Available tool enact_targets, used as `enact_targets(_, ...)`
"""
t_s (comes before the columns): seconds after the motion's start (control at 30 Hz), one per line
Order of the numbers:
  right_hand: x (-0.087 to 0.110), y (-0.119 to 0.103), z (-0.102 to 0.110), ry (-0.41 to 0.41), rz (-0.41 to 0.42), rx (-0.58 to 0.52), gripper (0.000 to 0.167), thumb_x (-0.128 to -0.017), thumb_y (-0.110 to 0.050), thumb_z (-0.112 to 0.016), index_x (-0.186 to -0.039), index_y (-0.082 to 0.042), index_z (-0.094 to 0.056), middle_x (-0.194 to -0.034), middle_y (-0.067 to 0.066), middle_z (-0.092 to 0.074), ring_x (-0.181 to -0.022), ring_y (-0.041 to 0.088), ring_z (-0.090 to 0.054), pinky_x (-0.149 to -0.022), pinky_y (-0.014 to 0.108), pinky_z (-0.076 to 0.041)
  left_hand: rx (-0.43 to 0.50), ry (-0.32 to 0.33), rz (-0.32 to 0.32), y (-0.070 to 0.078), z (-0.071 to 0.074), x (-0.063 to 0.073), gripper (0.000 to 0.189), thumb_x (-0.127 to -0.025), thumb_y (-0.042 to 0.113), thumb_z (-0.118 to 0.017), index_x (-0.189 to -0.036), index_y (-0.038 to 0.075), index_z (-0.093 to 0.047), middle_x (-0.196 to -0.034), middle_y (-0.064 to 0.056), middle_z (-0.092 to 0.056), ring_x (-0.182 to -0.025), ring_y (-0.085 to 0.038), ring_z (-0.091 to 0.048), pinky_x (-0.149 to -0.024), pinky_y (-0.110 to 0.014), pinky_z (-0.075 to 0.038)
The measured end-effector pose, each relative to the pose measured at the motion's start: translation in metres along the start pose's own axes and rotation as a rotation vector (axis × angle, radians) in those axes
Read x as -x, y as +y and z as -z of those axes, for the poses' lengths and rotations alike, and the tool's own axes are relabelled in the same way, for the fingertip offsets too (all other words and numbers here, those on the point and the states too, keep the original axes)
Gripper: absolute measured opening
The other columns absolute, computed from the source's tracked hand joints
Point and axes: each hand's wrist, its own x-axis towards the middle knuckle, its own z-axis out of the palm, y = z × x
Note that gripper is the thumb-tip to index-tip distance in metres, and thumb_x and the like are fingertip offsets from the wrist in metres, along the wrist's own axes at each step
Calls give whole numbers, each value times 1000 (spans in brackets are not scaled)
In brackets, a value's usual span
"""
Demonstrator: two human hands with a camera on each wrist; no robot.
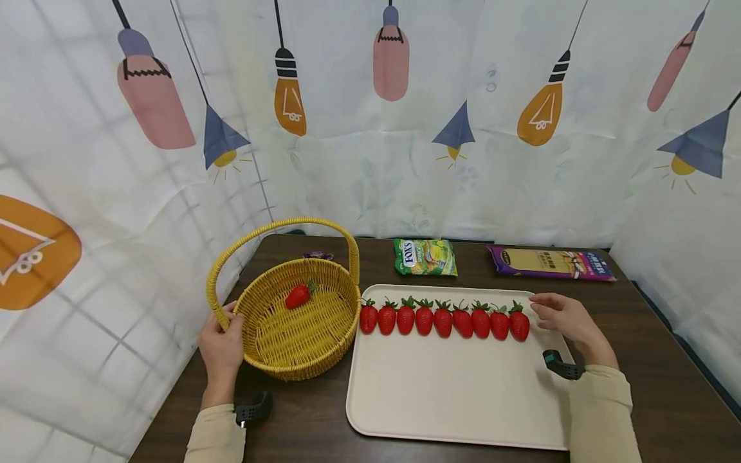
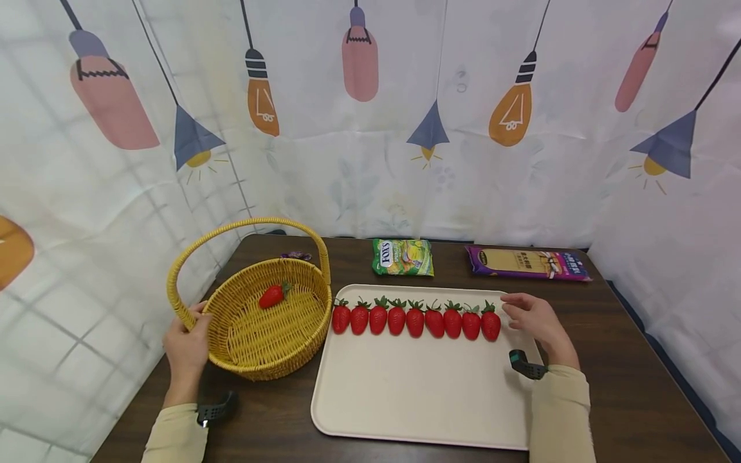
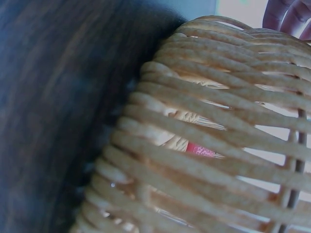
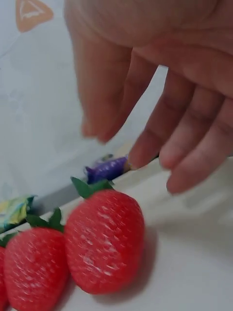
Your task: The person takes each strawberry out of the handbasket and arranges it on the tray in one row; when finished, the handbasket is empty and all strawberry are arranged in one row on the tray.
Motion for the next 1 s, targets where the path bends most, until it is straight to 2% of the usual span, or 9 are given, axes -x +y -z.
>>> enact_targets(0.1,2,-8,1,68,52,-53,56,-101,-35,-53,-139,5,-44,-134,32,-49,-108,33,-59,-80,31,-55,2,1,2,0,-1,0,15,-91,6,-60,-78,0,-60,-116,-11,-69,-84,9,-53,-60,-14,-39)
enact_targets(0.27,10,-32,2,90,145,-81,53,-101,-34,-52,-139,2,-43,-134,28,-50,-100,5,-59,-80,24,-54,5,2,-2,0,-1,-1,15,-91,6,-59,-77,0,-60,-116,-11,-70,-82,8,-54,-58,-15,-38)
enact_targets(0.33,12,-42,1,77,187,-91,52,-101,-34,-53,-138,1,-45,-134,26,-51,-97,-1,-58,-81,23,-53,2,2,-2,0,-1,-1,15,-91,6,-59,-77,0,-60,-116,-11,-70,-82,8,-54,-57,-15,-38)
enact_targets(0.53,11,-70,-17,27,307,-193,41,-100,-27,-55,-132,-2,-52,-124,11,-60,-98,8,-61,-81,24,-53,-4,17,22,0,4,0,13,-91,7,-61,-81,0,-61,-117,-12,-69,-83,10,-53,-59,-12,-39)
enact_targets(0.63,5,-82,-34,-6,344,-248,37,-100,-24,-56,-128,0,-55,-121,13,-61,-97,11,-63,-82,27,-54,-1,19,30,0,5,1,14,-92,8,-60,-81,-1,-61,-118,-12,-69,-83,10,-53,-60,-12,-39)
enact_targets(0.8,-3,-108,-70,-91,339,-271,36,-99,-23,-57,-125,2,-57,-125,26,-57,-96,17,-66,-86,37,-54,3,22,17,0,4,0,14,-91,6,-60,-80,-1,-60,-117,-12,-69,-84,10,-53,-60,-14,-39)
enact_targets(1.0,-7,-145,-118,-168,333,-305,31,-98,-19,-60,-121,0,-60,-124,19,-59,-101,22,-65,-91,49,-50,16,9,-1,2,1,-1,14,-90,3,-59,-76,-1,-60,-115,-12,-70,-85,7,-54,-58,-15,-38)
